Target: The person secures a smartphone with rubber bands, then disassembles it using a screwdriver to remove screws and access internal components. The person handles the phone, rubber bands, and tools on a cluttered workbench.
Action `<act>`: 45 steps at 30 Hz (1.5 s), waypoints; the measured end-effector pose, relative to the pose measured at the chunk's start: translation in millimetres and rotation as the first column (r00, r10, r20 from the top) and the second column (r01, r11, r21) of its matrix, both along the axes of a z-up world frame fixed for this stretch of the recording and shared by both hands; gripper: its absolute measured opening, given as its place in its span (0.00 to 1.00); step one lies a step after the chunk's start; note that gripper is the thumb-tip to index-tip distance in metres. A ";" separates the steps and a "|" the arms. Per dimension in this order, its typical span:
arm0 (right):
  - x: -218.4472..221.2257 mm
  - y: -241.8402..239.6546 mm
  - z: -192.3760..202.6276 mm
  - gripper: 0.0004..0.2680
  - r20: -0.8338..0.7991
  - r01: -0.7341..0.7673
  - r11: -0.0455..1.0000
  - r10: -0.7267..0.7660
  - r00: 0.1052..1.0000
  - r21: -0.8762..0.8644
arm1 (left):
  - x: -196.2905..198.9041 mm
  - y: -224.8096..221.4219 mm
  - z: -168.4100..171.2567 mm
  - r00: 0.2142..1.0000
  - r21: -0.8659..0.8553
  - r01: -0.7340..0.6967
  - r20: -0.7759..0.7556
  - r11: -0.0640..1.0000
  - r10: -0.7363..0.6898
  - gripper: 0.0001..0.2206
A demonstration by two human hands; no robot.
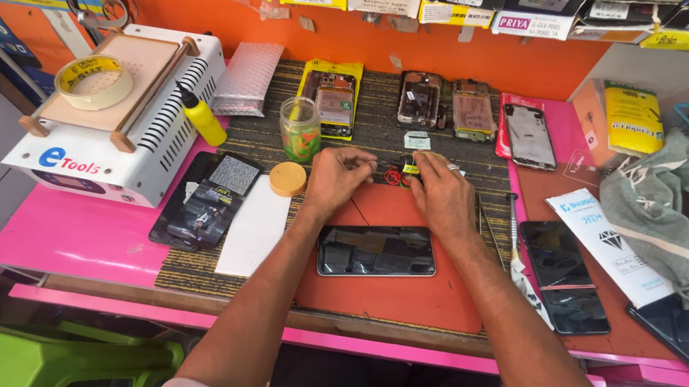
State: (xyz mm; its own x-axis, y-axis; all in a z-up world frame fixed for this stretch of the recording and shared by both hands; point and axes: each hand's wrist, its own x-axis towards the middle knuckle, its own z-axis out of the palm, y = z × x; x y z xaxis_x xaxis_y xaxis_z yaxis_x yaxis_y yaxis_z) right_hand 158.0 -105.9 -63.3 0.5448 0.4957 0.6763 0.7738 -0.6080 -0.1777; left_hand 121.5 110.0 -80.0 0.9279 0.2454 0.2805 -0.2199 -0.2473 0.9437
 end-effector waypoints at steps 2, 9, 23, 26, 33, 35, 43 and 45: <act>-0.5 -1.2 -1.1 0.17 0.027 -0.019 1.000 0.019 0.999 0.001 | 0.8 0.3 -3.8 1.000 -0.040 0.012 0.009 0.999 -0.012 0.09; -1.2 -3.4 -0.4 0.17 0.033 -0.060 0.998 0.059 0.998 0.013 | 1.6 -1.3 -4.8 0.999 -0.104 0.038 0.008 0.994 -0.038 0.10; 1.5 -1.8 3.1 0.17 0.029 -0.044 0.999 0.044 0.999 0.002 | 5.4 2.5 -2.7 0.999 -0.122 0.039 0.000 0.992 -0.039 0.10; 1.2 -4.1 -1.8 0.17 0.028 -0.053 0.999 0.052 0.998 0.006 | 2.7 0.5 -6.2 1.000 -0.098 0.030 -0.001 0.995 -0.030 0.10; 2.5 -3.3 -2.7 0.18 0.017 -0.035 0.999 0.035 0.999 -0.008 | -0.2 -2.2 1.4 1.000 -0.083 0.028 -0.007 0.996 -0.029 0.10; 2.3 -3.6 -4.8 0.17 0.015 -0.033 0.999 0.033 0.999 -0.008 | -2.1 -2.8 0.6 0.999 -0.055 0.031 -0.013 0.998 -0.032 0.10; 4.6 -1.7 -5.4 0.17 0.013 -0.022 1.000 0.022 1.000 -0.012 | -1.4 0.4 1.4 1.000 -0.166 0.015 -0.008 0.986 -0.016 0.10; 3.6 -4.4 -6.6 0.17 0.020 -0.028 1.000 0.028 0.999 -0.007 | -0.4 -2.2 -1.4 1.000 -0.153 0.026 0.001 0.988 -0.026 0.10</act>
State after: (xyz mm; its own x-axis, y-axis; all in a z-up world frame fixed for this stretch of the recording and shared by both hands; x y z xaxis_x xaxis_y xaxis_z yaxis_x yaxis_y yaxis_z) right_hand 161.6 -110.4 -70.0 0.5170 0.5147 0.6840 0.7938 -0.5874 -0.1580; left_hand 121.1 107.8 -81.4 0.9349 0.2609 0.2405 -0.2232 -0.0944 0.9702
